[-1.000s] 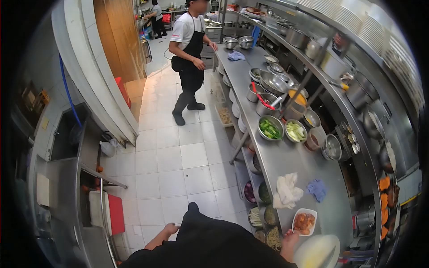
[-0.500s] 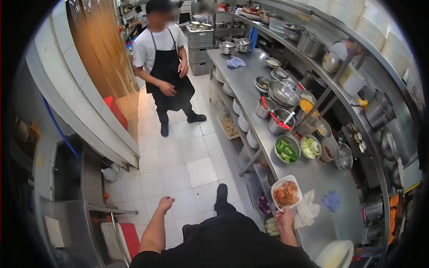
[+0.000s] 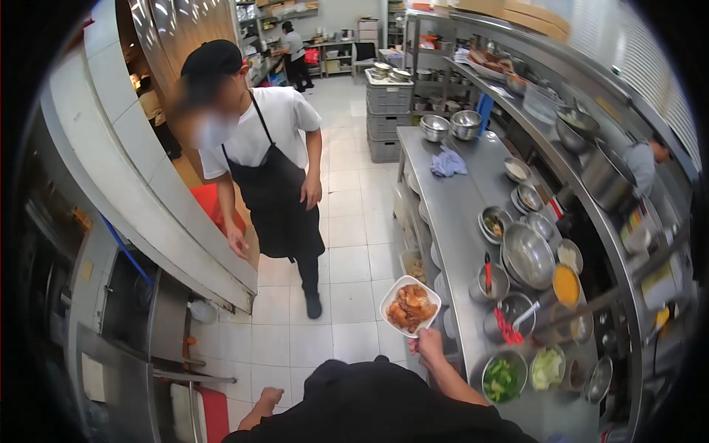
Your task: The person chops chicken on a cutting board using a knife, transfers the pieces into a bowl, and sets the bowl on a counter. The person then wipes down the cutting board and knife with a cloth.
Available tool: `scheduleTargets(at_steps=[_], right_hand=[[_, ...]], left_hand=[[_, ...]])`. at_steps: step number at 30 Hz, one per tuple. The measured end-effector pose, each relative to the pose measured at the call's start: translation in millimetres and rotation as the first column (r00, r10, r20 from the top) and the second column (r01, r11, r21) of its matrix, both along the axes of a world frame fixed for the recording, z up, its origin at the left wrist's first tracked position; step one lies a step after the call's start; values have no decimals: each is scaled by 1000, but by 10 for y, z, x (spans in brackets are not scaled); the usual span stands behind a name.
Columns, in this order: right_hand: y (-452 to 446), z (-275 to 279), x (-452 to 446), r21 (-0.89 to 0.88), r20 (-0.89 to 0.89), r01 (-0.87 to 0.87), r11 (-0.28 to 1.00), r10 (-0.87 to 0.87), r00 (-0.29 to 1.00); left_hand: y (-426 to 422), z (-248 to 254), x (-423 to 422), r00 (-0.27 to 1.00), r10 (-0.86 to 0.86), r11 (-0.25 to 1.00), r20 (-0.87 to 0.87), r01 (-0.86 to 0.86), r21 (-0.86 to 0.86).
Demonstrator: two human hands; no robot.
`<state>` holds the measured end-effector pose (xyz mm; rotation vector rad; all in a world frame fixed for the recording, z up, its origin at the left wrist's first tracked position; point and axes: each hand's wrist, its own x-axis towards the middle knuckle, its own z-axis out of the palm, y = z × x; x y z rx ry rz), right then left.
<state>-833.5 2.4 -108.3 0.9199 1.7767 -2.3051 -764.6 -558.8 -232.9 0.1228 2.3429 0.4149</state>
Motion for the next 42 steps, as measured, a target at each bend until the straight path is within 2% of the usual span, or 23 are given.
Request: scheduleTargets(at_steps=[1,2,4,9,15,20,26,30,31,32,33,34,35,36,37,38,39,40,41,42], right_hand=[[31,-10,-315,10,-6,-38,999,38,999],[38,54,-613,17,-1,-58,998,58,998],[27,183,-1241,-13,37,-96,995,97,995],[47,177,-2738,-44,38,-174,984,176,984],[160,303,-4305,10,32,-199,980,198,980],[519,323,-5201,22,126,-240,971,236,964],[727,-8,-6208,-20,238,-182,983,181,954],[737,-343,-7110,-102,204,-162,982,180,962],[731,-410,-7378,-110,200,-162,981,181,963],[717,-474,-7671,-79,198,-179,981,191,961],[713,-516,-7980,-45,195,-196,980,201,960],[708,-553,-8316,-49,188,-197,979,203,961],[718,-598,-8667,-32,201,-247,968,248,948],[733,-623,-9033,-12,214,-302,953,297,930],[744,-604,-9427,-8,206,-319,948,314,927],[739,-576,-9802,7,214,-345,939,335,917],[723,-538,-10154,17,225,-371,929,358,906],[695,-407,-10867,-1,211,-386,923,377,902],[616,-365,-11215,-1,216,-398,917,389,896],[618,-352,-11556,3,185,-411,912,403,896]], left_hand=[[3,-47,111,973,225,973,52,-227,33],[62,-20,219,893,436,894,110,-444,57],[252,-38,124,844,508,857,171,-516,0],[766,-337,-702,825,514,847,235,-531,11],[1123,-576,-2389,830,492,851,263,-522,58],[1194,-616,-3776,853,453,863,260,-493,114],[1573,-633,-4828,869,389,872,305,-454,182],[1508,-574,-5632,885,283,873,369,-397,284],[1423,-536,-5869,888,266,846,375,-402,351],[1356,-489,-6113,898,231,735,374,-413,538],[1314,-451,-6421,907,199,560,370,-415,717],[1282,-417,-6767,917,198,442,346,-398,803],[1281,-376,-7090,919,234,417,318,-390,821],[1364,-364,-7475,918,246,413,311,-390,823],[1451,-346,-7981,850,452,730,271,-527,436],[1532,-320,-8469,782,610,792,130,-606,-75],[1607,-315,-8967,639,755,641,147,-767,39],[1628,-247,-9642,455,873,435,174,-889,140],[1588,-316,-9975,443,879,424,178,-895,137],[1634,-365,-10284,388,909,356,150,-913,198]])
